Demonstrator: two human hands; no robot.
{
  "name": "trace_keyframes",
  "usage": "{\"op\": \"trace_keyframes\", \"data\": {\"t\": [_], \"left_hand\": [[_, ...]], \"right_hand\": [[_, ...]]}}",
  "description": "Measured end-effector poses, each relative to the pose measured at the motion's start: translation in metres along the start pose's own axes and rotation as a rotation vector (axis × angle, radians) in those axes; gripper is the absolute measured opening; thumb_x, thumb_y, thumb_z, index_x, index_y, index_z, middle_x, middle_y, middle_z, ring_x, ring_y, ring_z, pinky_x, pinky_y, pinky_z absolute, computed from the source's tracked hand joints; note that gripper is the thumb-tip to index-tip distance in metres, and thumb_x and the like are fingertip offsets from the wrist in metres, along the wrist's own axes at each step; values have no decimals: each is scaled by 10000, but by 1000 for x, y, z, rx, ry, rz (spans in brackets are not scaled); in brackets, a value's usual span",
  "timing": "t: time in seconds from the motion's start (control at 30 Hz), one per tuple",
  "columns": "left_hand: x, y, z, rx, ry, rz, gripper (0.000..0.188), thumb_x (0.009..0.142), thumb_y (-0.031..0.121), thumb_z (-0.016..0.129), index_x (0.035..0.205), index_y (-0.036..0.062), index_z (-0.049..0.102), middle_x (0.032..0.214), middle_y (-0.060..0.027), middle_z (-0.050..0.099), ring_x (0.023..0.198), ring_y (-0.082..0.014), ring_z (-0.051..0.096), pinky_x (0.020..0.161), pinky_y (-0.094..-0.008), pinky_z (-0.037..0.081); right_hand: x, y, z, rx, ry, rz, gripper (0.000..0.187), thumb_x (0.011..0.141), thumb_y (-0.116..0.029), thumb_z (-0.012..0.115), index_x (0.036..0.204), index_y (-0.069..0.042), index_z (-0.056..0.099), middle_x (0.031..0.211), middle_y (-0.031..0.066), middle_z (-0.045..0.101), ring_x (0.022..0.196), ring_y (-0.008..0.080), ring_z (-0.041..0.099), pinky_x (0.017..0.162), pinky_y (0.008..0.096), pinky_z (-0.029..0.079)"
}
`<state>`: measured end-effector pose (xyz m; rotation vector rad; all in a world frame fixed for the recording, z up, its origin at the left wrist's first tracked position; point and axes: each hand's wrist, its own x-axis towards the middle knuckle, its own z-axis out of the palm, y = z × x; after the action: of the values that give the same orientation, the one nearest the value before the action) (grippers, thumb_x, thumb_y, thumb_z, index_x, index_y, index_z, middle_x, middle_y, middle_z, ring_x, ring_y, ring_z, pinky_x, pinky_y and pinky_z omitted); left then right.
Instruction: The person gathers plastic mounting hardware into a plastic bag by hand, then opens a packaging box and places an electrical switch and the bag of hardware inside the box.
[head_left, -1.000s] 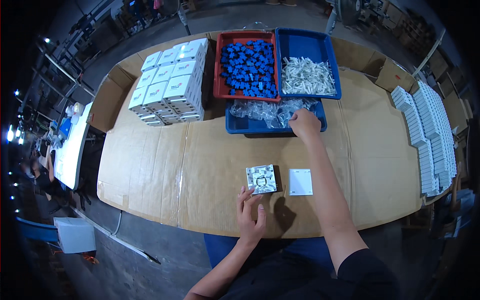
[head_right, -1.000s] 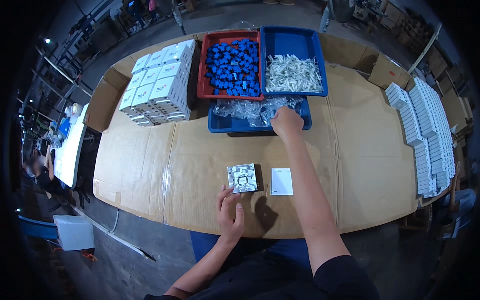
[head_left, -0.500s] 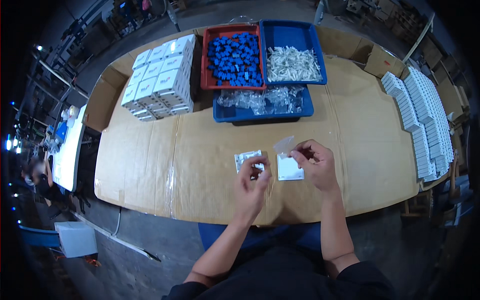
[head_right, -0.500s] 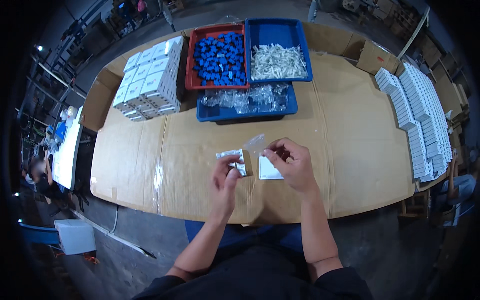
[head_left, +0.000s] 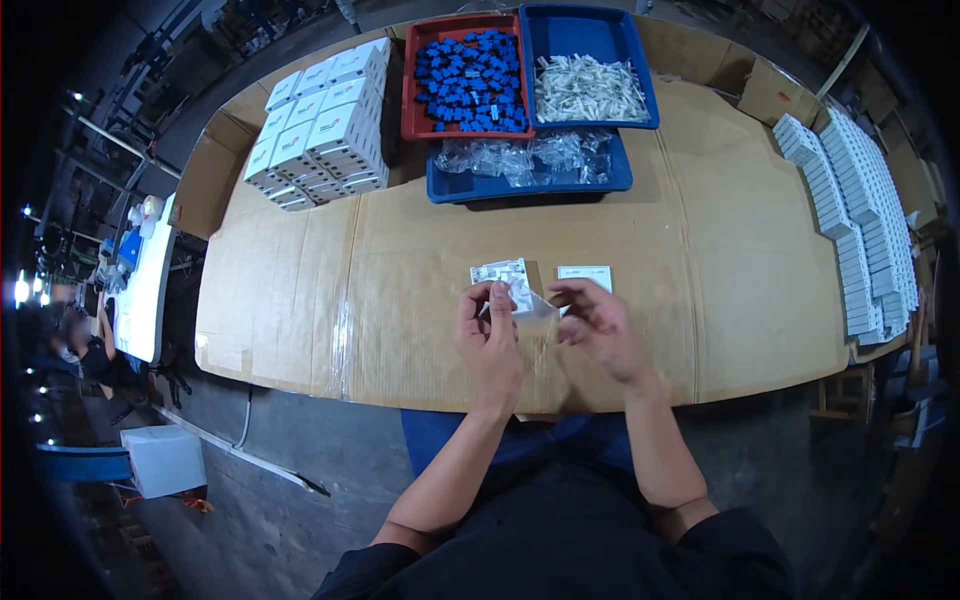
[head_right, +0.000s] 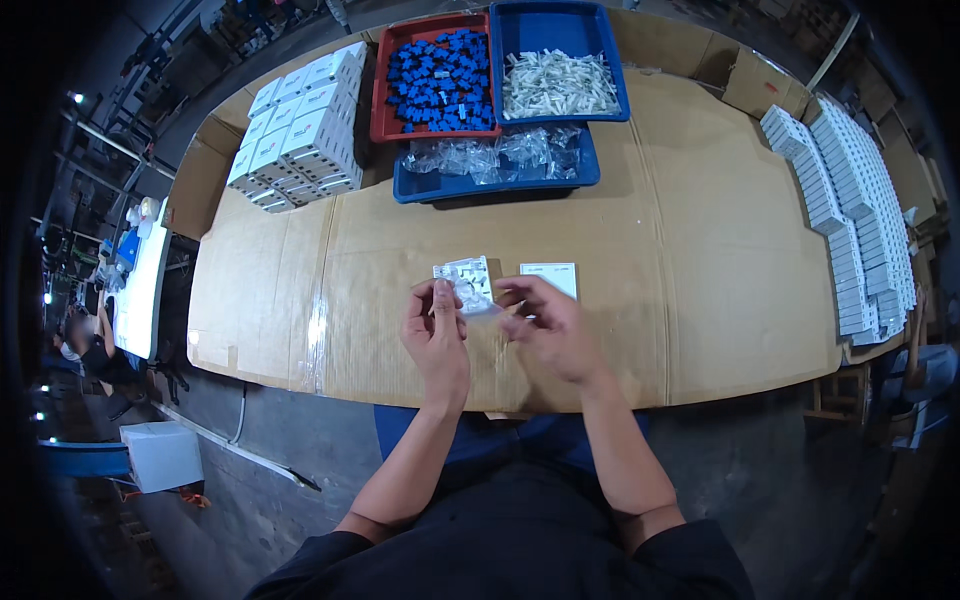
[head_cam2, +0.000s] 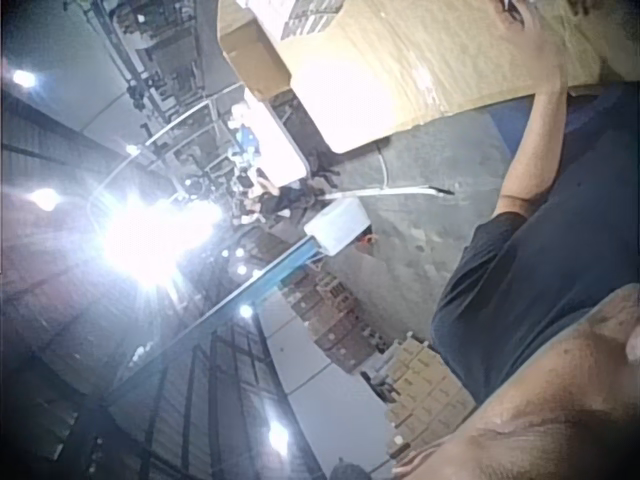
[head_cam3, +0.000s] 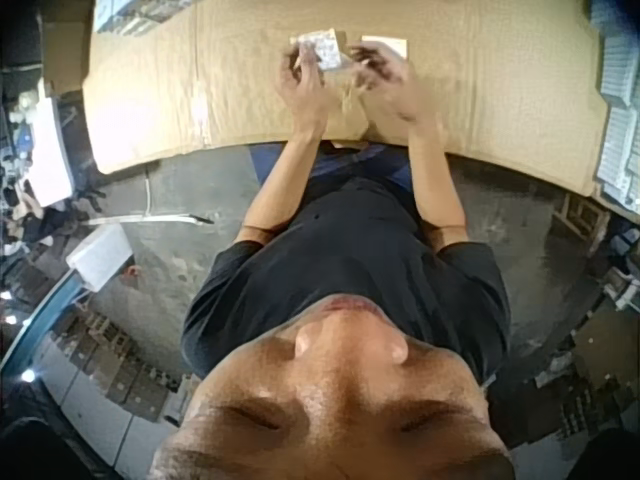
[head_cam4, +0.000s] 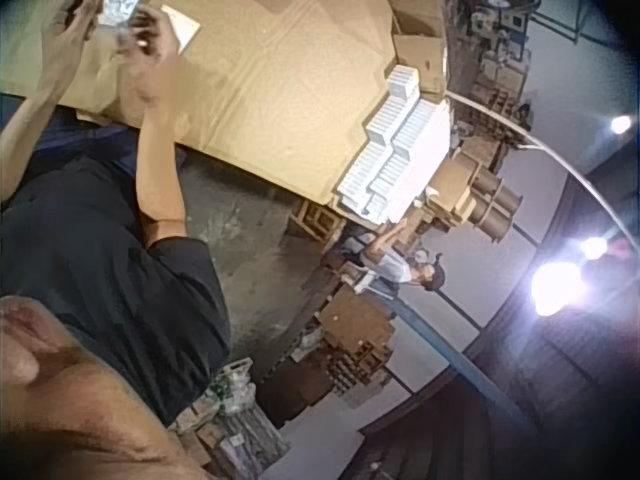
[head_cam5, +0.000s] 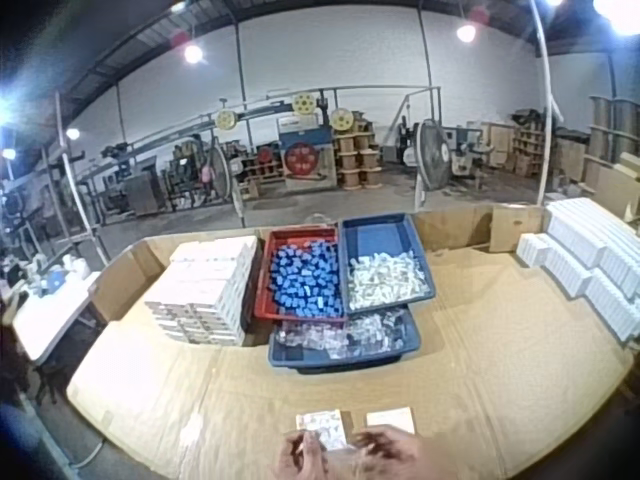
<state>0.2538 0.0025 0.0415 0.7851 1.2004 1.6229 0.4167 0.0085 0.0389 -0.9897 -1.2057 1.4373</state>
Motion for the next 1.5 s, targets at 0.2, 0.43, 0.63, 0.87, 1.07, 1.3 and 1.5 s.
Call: {"op": "trace_keyframes", "data": {"t": [0.2,0.43,0.63,0.87,1.07,1.3,1.5], "left_hand": [[4,2,-9,27,-118,-106,187,1089,196,624,1005,30,643,888,-3,653,669,-25,469,597,-205,369],[9,4,-32,-68,-273,-348,177,1068,195,653,1033,28,697,878,15,673,680,-30,499,603,-226,393],[7,4,-34,-61,-323,-398,168,1050,164,668,1114,15,714,890,16,653,703,-42,530,617,-225,414],[6,1,-39,-8,-438,-414,75,1022,64,657,1064,16,695,918,-19,647,739,-67,563,635,-237,445],[4,-5,-34,111,-351,-319,61,1012,71,641,1032,31,682,930,-13,667,751,-61,581,663,-228,468],[0,-2,-26,238,-274,-218,134,1022,167,709,1047,36,699,901,31,679,787,-42,591,651,-207,450],[0,-6,-27,248,-305,-211,88,1029,89,682,1092,33,706,922,22,688,800,-52,593,673,-224,469]], "right_hand": [[8,4,16,108,54,82,220,1071,-171,641,1062,26,739,798,78,747,629,104,647,583,250,526],[2,10,-10,162,-11,94,213,1073,-172,628,1021,11,724,781,68,727,626,88,642,549,229,485],[4,15,-20,84,-4,87,211,1057,-184,629,968,-7,703,744,47,693,633,86,647,525,221,452],[6,12,-19,64,34,134,182,1063,-163,635,1014,-13,723,818,12,714,696,52,620,618,230,475],[7,0,2,-556,414,-270,77,959,-46,715,1027,-11,704,919,41,687,770,122,604,689,266,479],[0,-2,34,-363,151,-183,118,961,-25,701,1075,1,707,968,87,691,863,175,679,773,305,538],[-1,2,32,-34,146,116,153,983,-66,736,1108,19,715,994,75,756,916,125,717,819,274,567]]}}
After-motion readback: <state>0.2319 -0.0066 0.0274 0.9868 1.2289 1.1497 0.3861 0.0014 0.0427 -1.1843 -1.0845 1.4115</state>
